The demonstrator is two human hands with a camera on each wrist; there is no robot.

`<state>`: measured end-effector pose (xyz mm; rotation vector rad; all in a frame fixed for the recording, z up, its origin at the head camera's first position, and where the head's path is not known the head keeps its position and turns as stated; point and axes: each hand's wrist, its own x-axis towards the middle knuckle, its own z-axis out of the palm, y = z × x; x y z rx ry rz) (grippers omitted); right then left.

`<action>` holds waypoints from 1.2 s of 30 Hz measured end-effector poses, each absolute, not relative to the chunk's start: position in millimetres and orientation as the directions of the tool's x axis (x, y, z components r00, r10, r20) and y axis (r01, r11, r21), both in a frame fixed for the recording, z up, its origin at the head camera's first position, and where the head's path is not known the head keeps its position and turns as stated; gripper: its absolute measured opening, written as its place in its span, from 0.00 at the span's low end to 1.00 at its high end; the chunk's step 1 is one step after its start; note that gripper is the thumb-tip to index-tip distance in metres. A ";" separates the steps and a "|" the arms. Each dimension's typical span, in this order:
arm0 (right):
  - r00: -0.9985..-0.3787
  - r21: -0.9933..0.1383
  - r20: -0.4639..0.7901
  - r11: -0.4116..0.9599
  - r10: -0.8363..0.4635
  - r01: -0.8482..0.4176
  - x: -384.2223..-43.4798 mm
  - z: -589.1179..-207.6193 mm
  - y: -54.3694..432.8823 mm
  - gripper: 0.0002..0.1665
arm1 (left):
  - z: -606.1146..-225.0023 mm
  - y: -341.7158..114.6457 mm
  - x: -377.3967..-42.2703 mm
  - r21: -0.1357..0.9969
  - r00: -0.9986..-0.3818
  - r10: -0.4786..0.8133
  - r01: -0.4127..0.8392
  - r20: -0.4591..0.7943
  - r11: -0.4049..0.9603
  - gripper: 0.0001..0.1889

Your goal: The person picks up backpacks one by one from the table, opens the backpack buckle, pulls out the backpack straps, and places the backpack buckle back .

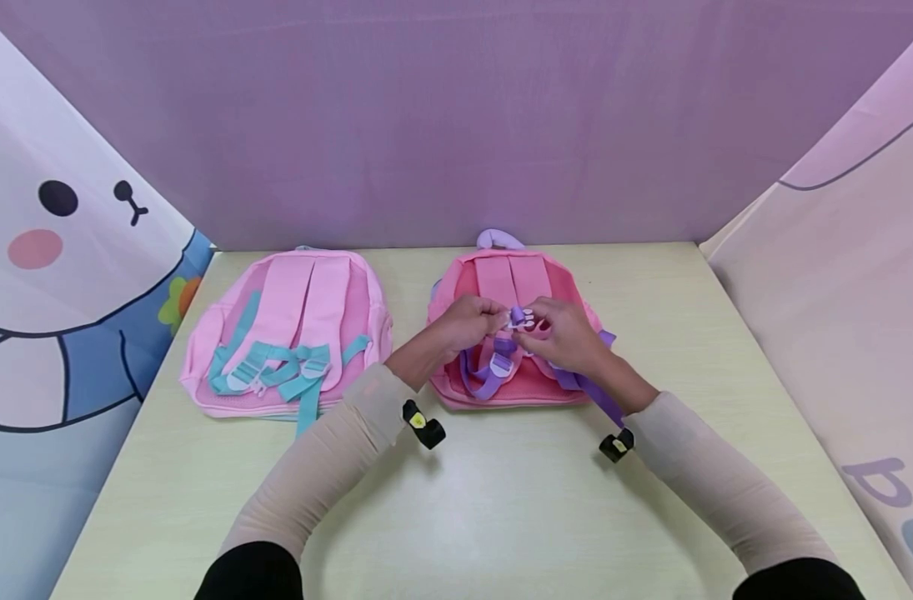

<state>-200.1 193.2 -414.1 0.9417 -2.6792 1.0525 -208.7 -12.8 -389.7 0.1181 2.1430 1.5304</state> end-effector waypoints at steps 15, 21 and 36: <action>-0.817 -0.610 0.299 0.560 -0.493 -0.561 -199.3 -411.9 193.6 0.15 | -388.9 -12.9 -207.8 0.906 -0.868 0.353 -0.216 -0.349 0.365 0.15; -0.817 -0.604 0.295 0.565 -0.496 -0.561 -198.2 -411.3 194.5 0.14 | -389.0 -13.0 -207.4 0.908 -0.866 0.357 -0.220 -0.351 0.357 0.15; -0.827 -0.613 0.292 0.570 -0.481 -0.548 -198.5 -409.9 194.0 0.15 | -386.9 -13.2 -207.0 0.905 -0.860 0.365 -0.220 -0.356 0.364 0.14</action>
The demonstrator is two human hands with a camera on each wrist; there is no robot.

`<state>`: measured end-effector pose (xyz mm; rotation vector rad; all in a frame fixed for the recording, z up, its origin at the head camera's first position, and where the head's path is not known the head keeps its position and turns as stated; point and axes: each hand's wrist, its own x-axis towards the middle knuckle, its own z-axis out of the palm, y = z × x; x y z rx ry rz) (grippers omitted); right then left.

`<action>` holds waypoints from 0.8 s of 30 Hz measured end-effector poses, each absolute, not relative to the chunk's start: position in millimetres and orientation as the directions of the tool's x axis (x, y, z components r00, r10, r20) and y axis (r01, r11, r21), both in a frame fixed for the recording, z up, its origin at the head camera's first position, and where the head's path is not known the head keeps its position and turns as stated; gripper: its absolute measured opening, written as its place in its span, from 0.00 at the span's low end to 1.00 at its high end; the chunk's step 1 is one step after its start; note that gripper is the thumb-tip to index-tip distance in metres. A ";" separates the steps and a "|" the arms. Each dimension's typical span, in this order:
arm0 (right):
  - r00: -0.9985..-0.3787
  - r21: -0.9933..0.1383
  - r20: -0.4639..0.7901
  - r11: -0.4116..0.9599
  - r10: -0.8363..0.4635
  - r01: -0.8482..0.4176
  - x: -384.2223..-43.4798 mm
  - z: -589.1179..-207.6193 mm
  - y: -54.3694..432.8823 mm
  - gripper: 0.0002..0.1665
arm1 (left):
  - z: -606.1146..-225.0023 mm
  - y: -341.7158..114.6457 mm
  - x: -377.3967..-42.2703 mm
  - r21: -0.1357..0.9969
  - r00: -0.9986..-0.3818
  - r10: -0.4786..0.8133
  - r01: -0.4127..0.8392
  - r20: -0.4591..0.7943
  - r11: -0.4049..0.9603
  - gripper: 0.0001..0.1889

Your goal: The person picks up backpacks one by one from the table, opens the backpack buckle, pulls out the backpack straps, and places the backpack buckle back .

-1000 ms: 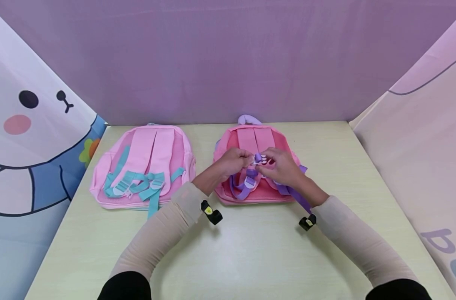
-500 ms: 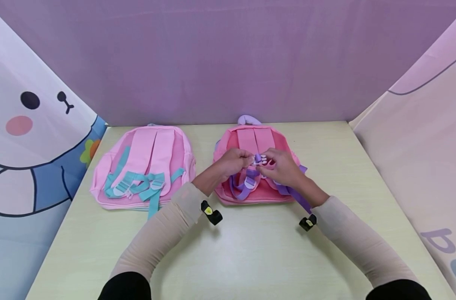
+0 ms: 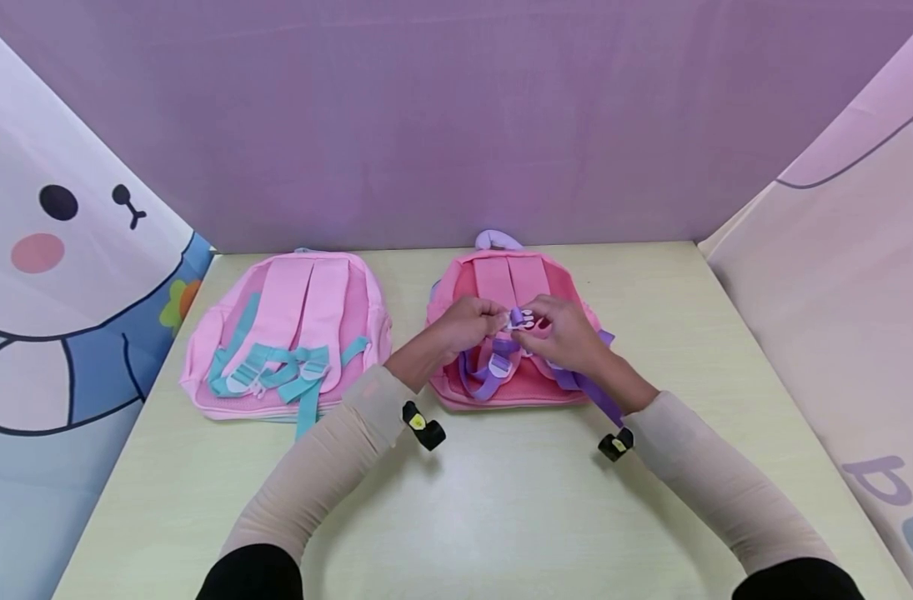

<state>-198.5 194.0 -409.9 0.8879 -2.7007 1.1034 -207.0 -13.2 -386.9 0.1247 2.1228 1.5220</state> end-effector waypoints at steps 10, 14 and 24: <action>-0.825 -0.606 0.287 0.574 -0.487 -0.550 -198.1 -411.2 194.8 0.14 | -387.3 -13.9 -207.8 0.903 -0.854 0.367 -0.236 -0.369 0.359 0.15; -0.823 -0.617 0.295 0.561 -0.485 -0.552 -198.0 -411.0 194.8 0.16 | -387.4 -14.1 -207.0 0.904 -0.855 0.370 -0.227 -0.363 0.363 0.15; -0.823 -0.609 0.299 0.568 -0.483 -0.554 -197.4 -409.4 194.1 0.16 | -390.4 -14.0 -207.7 0.909 -0.856 0.393 -0.188 -0.337 0.372 0.15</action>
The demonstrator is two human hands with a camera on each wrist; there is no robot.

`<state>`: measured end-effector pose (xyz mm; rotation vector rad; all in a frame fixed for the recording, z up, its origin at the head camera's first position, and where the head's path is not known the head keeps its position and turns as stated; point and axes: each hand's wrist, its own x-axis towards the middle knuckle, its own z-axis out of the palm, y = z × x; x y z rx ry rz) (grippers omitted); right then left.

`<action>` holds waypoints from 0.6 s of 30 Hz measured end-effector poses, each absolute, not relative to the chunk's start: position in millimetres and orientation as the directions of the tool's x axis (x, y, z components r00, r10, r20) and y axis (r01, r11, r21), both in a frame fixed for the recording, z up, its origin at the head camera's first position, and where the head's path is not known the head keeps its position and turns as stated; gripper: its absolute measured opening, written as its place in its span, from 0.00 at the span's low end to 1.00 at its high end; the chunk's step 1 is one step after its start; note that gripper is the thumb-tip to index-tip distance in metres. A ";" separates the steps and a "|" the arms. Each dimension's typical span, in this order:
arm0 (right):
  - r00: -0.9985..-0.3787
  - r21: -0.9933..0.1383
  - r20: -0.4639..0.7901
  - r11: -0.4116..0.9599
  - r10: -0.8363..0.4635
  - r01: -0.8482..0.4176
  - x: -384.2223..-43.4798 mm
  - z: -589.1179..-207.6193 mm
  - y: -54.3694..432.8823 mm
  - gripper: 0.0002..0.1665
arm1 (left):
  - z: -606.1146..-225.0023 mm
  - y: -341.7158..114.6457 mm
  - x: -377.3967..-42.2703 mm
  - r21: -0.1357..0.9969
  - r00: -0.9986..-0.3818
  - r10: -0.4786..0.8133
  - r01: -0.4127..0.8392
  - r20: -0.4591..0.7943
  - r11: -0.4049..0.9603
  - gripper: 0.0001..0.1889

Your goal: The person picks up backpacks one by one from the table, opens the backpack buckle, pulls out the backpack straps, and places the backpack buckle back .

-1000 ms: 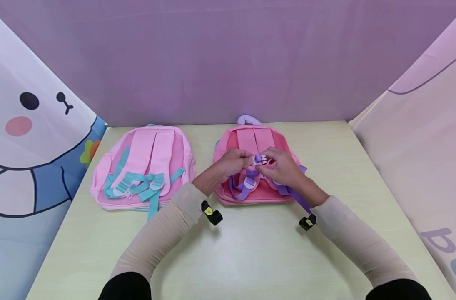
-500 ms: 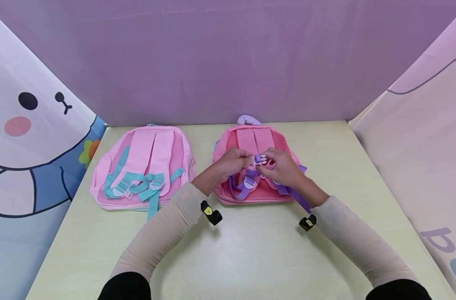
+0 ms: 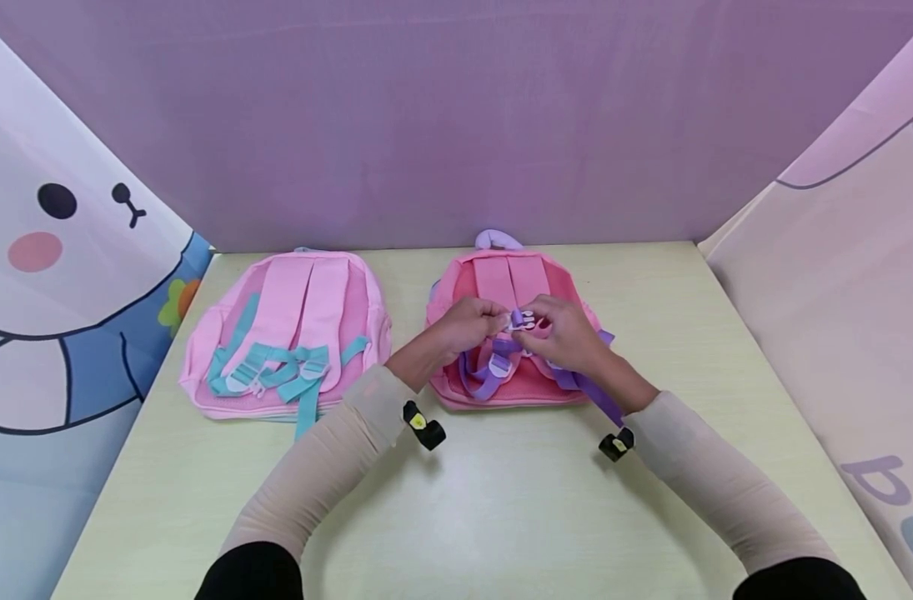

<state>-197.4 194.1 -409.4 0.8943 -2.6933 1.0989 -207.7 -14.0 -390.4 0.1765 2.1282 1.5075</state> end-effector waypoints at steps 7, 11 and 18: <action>-0.814 -0.594 0.302 0.570 -0.496 -0.568 -197.9 -409.9 195.5 0.14 | -389.4 -13.6 -207.3 0.921 -0.856 0.408 -0.176 -0.317 0.347 0.15; -0.809 -0.593 0.304 0.564 -0.503 -0.574 -198.2 -411.0 196.4 0.13 | -388.9 -12.8 -206.9 0.925 -0.857 0.410 -0.176 -0.312 0.337 0.15; -0.806 -0.584 0.307 0.569 -0.506 -0.579 -198.0 -412.2 197.1 0.12 | -389.3 -12.1 -207.2 0.927 -0.857 0.409 -0.182 -0.313 0.329 0.14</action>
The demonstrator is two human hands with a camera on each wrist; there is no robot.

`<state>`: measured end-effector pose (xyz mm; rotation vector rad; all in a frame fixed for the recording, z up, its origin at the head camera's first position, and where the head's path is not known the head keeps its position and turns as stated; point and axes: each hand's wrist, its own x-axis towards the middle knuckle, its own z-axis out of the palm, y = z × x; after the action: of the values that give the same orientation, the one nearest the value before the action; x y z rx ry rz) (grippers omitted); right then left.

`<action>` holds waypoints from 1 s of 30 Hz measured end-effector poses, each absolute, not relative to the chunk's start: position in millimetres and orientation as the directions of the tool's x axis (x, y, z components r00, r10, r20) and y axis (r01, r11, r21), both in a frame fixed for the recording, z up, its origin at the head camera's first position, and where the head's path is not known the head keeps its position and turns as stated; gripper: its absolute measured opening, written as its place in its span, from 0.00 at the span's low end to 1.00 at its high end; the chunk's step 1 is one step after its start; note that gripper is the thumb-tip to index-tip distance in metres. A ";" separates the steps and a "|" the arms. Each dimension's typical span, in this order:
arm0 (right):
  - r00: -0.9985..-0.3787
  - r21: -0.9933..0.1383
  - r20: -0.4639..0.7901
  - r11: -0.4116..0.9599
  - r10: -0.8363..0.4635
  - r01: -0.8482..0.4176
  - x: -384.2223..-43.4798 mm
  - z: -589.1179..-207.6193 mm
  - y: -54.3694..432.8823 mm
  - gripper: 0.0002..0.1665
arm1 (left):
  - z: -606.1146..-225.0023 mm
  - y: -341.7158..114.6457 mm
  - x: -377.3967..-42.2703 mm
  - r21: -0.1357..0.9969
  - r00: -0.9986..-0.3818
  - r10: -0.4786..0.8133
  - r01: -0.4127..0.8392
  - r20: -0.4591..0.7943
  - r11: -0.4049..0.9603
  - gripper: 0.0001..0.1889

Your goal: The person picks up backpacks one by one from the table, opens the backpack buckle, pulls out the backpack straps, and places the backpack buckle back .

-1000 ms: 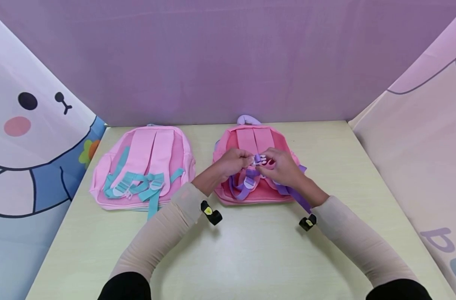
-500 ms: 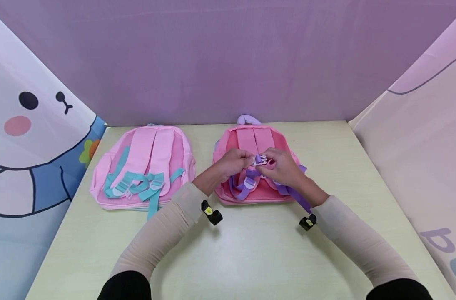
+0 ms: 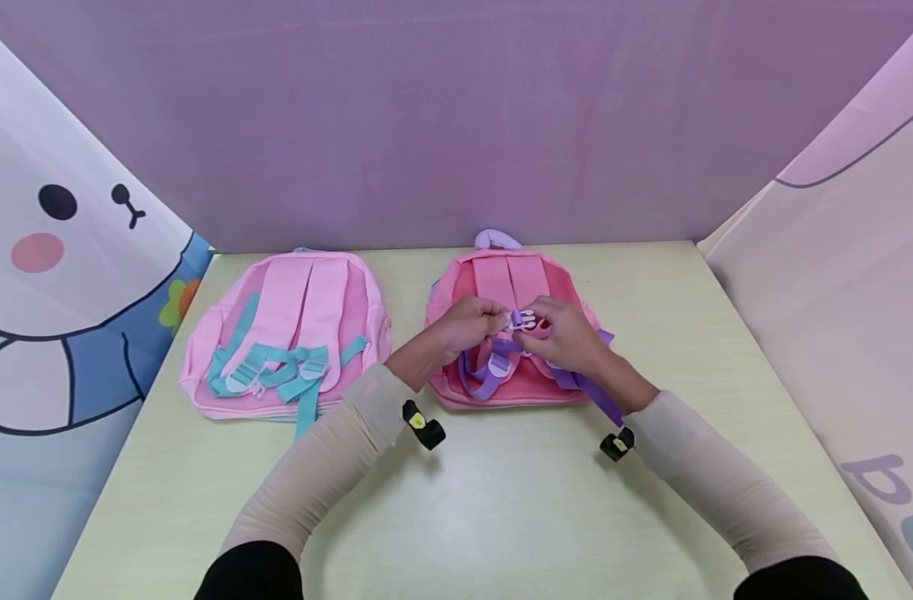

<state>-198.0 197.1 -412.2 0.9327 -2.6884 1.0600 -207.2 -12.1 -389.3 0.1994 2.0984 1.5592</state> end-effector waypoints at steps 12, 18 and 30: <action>-0.787 -0.585 0.346 0.538 -0.511 -0.606 -198.5 -413.8 198.2 0.13 | -387.1 -13.4 -206.6 0.922 -0.854 0.402 -0.203 -0.331 0.329 0.12; -0.789 -0.600 0.354 0.524 -0.503 -0.604 -198.0 -412.4 197.0 0.16 | -388.1 -14.1 -204.9 0.919 -0.857 0.395 -0.196 -0.330 0.342 0.14; -0.787 -0.583 0.362 0.538 -0.500 -0.609 -195.5 -411.3 194.4 0.13 | -388.1 -13.7 -204.2 0.923 -0.861 0.398 -0.183 -0.317 0.339 0.14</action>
<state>-195.5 194.4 -411.3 0.9521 -2.6193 1.0828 -204.2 -13.7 -388.1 0.1878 2.1133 1.5502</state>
